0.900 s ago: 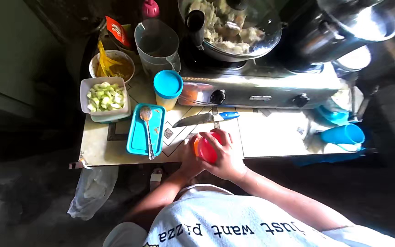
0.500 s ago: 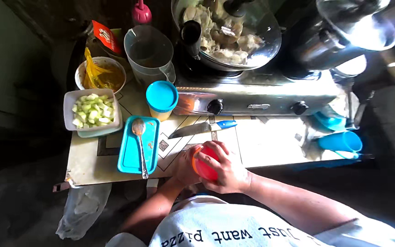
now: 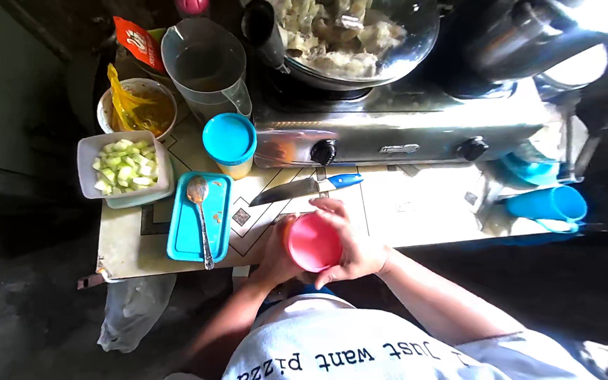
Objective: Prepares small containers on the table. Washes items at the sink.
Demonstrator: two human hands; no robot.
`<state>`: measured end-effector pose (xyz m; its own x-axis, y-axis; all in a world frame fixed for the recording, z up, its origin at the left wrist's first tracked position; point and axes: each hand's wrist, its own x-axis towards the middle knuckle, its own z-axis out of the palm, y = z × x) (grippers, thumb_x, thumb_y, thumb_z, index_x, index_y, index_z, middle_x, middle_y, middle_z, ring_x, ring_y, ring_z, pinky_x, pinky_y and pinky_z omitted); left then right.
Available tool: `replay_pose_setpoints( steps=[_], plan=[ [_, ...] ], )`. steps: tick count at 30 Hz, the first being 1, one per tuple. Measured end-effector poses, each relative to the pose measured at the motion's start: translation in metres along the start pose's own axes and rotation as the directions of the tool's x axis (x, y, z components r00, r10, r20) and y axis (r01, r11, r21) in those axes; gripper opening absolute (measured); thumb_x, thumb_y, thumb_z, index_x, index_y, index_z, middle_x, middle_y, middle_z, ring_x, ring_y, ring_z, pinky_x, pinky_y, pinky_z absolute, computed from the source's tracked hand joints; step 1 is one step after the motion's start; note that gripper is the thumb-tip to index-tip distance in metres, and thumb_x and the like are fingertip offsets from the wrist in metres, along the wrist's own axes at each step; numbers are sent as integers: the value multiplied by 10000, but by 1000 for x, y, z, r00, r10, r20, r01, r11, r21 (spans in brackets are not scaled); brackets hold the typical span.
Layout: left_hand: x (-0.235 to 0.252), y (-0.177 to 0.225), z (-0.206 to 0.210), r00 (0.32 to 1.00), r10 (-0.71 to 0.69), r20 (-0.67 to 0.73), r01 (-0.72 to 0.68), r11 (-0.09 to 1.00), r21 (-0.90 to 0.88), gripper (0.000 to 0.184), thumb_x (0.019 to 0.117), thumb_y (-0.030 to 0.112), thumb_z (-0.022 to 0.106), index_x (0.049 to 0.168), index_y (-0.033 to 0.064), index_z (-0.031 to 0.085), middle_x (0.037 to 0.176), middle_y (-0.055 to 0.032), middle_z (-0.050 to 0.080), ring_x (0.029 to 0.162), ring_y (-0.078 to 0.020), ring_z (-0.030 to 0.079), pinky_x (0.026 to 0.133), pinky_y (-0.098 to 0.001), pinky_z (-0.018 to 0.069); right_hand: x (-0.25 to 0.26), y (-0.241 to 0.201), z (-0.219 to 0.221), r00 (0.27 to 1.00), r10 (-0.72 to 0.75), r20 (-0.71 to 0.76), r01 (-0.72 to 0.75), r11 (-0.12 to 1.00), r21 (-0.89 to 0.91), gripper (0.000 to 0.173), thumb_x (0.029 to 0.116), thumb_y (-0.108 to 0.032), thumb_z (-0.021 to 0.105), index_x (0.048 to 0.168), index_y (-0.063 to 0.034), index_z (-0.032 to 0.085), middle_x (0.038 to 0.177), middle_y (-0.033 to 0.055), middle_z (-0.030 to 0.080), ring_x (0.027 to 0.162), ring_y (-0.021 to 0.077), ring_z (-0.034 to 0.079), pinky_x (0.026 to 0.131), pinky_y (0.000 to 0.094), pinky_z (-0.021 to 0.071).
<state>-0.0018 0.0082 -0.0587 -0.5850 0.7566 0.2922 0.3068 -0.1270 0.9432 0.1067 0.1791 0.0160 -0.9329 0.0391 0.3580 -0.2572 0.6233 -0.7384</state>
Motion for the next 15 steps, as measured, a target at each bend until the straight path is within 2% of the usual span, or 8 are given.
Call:
replay_pose_setpoints(
  steps=[1, 2, 3, 6, 8, 10, 13, 15],
  plan=[
    [-4, 2, -6, 1000, 15, 27, -13, 997, -72, 1129, 667, 432, 936, 1461, -123, 355, 1438, -268, 519, 1349, -238, 531, 1163, -376, 426, -13, 9, 4, 998, 45, -31, -43, 996, 78, 1182, 744, -714, 795, 1597, -125, 227, 1592, 218, 357, 1478, 265, 396, 1210, 417, 383],
    [-8, 5, -14, 996, 60, 70, -50, 989, -141, 1160, 731, 475, 902, 1547, -28, 249, 1577, -225, 364, 1467, -222, 390, 1230, -392, 335, -25, 19, 10, 996, 78, -54, -69, 988, 141, 1268, 718, -717, 813, 1604, -64, 183, 1611, 244, 345, 1500, 285, 375, 1232, 432, 358],
    [-7, 12, -23, 991, 107, 81, -94, 985, -146, 1124, 767, 537, 856, 1585, 93, 224, 1642, -155, 290, 1512, -209, 323, 1242, -410, 316, -34, 27, 18, 993, 95, -74, -79, 978, 192, 1317, 703, -705, 829, 1591, 20, 180, 1597, 282, 360, 1499, 305, 382, 1238, 440, 354],
    [13, 47, -52, 929, 274, 250, -309, 944, 113, 863, 861, 637, 710, 1541, 240, 354, 1629, -106, 340, 1523, -235, 311, 1241, -440, 306, -46, 41, 47, 986, 101, -134, -57, 952, 299, 1292, 719, -587, 880, 1558, 93, 171, 1576, 256, 408, 1489, 201, 410, 1248, 358, 344],
    [39, 66, -62, 785, 325, 528, -518, 811, 272, 664, 934, 633, 615, 1490, 308, 455, 1582, -141, 422, 1510, -309, 340, 1243, -498, 280, -42, 47, 61, 977, 81, -196, -17, 950, 312, 1220, 718, -541, 901, 1517, 134, 274, 1505, 253, 490, 1421, 167, 487, 1214, 325, 384],
    [66, 78, -64, 577, 267, 772, -694, 659, 290, 561, 980, 607, 545, 1491, 383, 491, 1591, -160, 432, 1502, -377, 356, 1217, -589, 285, -36, 49, 69, 969, 91, -231, -3, 935, 355, 1136, 724, -521, 899, 1471, 144, 361, 1447, 233, 552, 1368, 136, 534, 1185, 301, 409],
    [97, 82, -60, 277, 184, 943, -822, 553, 134, 547, 995, 580, 525, 1512, 409, 481, 1623, -160, 390, 1510, -423, 324, 1197, -664, 246, -31, 53, 78, 954, 79, -288, 39, 923, 382, 982, 757, -454, 879, 1407, 144, 449, 1382, 228, 602, 1320, 126, 571, 1163, 293, 423],
    [112, 81, -55, 158, 168, 973, -842, 538, 44, 555, 1000, 605, 491, 1516, 401, 480, 1627, -166, 383, 1506, -447, 319, 1197, -677, 236, -31, 54, 85, 937, 93, -335, 43, 926, 376, 903, 754, -408, 874, 1363, 142, 496, 1320, 232, 635, 1274, 137, 601, 1133, 292, 445]
  ],
)
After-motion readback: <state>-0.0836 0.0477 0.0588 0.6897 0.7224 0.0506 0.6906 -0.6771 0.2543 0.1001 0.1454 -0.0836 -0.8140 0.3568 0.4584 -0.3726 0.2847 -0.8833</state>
